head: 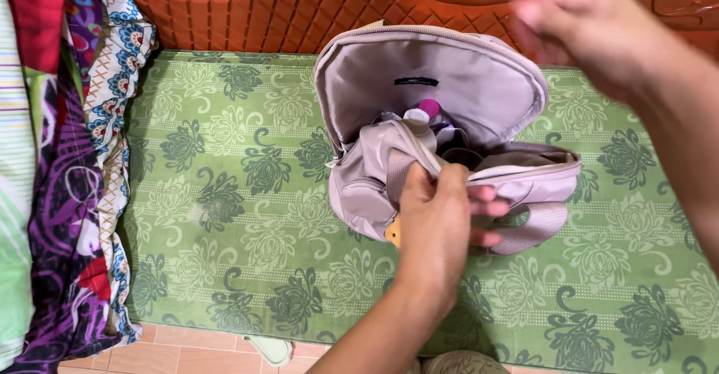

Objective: The person kneels by a bed and unpacks a beige backpack, removing a wallet, a lanyard with an ID card, small bottles and a tube from its compartments. They carry a large bottle and a bottle of alcohol to a white shelf and arrange the items on it.

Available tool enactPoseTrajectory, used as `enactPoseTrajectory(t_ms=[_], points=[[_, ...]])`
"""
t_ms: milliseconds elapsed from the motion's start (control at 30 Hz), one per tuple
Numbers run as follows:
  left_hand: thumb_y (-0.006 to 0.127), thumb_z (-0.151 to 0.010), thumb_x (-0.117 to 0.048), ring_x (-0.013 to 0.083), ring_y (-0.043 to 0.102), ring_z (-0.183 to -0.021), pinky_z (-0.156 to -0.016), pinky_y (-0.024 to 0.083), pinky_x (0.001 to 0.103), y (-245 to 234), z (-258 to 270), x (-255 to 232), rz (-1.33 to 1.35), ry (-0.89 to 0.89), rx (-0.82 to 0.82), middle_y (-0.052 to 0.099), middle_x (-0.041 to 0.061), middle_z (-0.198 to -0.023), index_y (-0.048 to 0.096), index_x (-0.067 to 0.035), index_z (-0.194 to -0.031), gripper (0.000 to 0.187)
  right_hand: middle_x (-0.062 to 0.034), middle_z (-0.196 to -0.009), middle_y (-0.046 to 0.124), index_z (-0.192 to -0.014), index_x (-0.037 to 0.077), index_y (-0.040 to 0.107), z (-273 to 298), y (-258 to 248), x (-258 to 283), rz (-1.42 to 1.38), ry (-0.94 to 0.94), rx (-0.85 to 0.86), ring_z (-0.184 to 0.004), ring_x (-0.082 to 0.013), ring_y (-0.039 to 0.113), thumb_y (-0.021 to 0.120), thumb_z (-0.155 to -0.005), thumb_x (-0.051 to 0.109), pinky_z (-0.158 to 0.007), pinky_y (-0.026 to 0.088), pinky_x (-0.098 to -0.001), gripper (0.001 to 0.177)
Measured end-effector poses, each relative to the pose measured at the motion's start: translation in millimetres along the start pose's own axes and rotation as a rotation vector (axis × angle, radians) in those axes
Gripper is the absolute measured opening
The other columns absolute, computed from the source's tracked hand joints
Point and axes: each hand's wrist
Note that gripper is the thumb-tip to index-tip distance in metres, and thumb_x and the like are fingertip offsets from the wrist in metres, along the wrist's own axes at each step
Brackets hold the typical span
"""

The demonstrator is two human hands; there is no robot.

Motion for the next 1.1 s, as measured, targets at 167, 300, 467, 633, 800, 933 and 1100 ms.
enactPoseTrajectory(t_ms=[167,300,467,633,800,933,1100], points=[[0.057,-0.100,-0.026,0.0113,0.035,-0.047,-0.037,0.027,0.029,-32.4,1.0,14.5,-0.036,0.274,-0.188,0.045,0.001,-0.061,0.053,-0.007,-0.074,0.032,-0.0179,-0.122,0.070,-0.122,0.004,0.065,56.4,4.6,-62.6,0.101,0.580,0.059,-0.110,-0.0272,0.067,0.053,-0.104,0.016,-0.103,0.048,-0.0427,0.025],[0.048,-0.107,-0.023,0.0105,0.034,-0.056,-0.049,0.031,0.030,-85.9,-20.6,10.5,-0.256,0.663,-0.320,0.042,-0.001,-0.066,0.051,-0.005,-0.077,0.035,-0.0183,-0.122,0.071,-0.126,0.005,0.063,77.6,17.5,-92.0,-0.264,0.523,0.120,-0.111,-0.0271,0.069,0.046,-0.098,0.008,-0.104,0.050,-0.0435,0.033],[0.045,-0.101,-0.016,0.0115,0.053,-0.087,-0.077,0.045,0.026,-140.9,-81.8,-24.3,-0.483,0.574,-0.422,0.060,0.006,-0.100,0.056,-0.005,-0.125,0.029,-0.0089,-0.121,0.070,-0.128,0.010,0.063,75.4,32.5,-94.0,-0.278,0.511,0.191,-0.107,-0.0199,0.064,0.049,-0.094,0.002,-0.098,0.049,-0.0400,0.037],[0.036,-0.098,-0.027,0.0158,0.059,-0.116,-0.096,0.045,0.035,-149.3,-116.0,-24.2,-0.524,0.082,-0.066,0.067,0.006,-0.135,0.051,-0.017,-0.147,0.052,-0.0093,-0.117,0.074,-0.124,0.007,0.065,64.4,33.3,-89.4,0.140,0.526,0.247,-0.108,-0.0187,0.066,0.060,-0.100,0.015,-0.097,0.052,-0.0353,0.026],[0.036,-0.098,-0.022,0.0149,0.060,-0.118,-0.102,0.043,0.036,-151.9,-129.1,-10.2,-0.464,0.044,-0.093,0.067,0.001,-0.133,0.054,-0.016,-0.149,0.055,-0.0015,-0.107,0.075,-0.117,0.012,0.072,58.0,37.8,-95.1,-0.006,0.424,0.245,-0.099,-0.0175,0.065,0.066,-0.091,0.011,-0.085,0.053,-0.0362,0.027],[0.041,-0.092,-0.010,0.0195,0.069,-0.106,-0.092,0.053,0.034,-167.3,-145.9,1.8,-0.415,0.015,-0.038,0.074,0.006,-0.124,0.058,-0.014,-0.148,0.059,-0.0077,-0.102,0.074,-0.115,0.007,0.074,57.2,37.4,-109.3,0.141,0.523,0.221,-0.092,-0.0199,0.062,0.063,-0.099,0.017,-0.080,0.052,-0.0367,0.023],[0.049,-0.100,-0.020,0.0228,0.066,-0.109,-0.091,0.053,0.041,-182.7,-164.3,13.0,-0.612,-0.123,-0.211,0.073,0.008,-0.120,0.048,-0.023,-0.152,0.053,-0.0037,-0.108,0.076,-0.121,0.011,0.068,54.4,32.9,-119.7,0.129,0.422,0.246,-0.099,-0.0148,0.068,0.063,-0.091,0.006,-0.088,0.054,-0.0329,0.031]])
Point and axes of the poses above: each hand's wrist, its own z-axis away from the middle knuckle, its own y-axis out of the palm, x = y × z
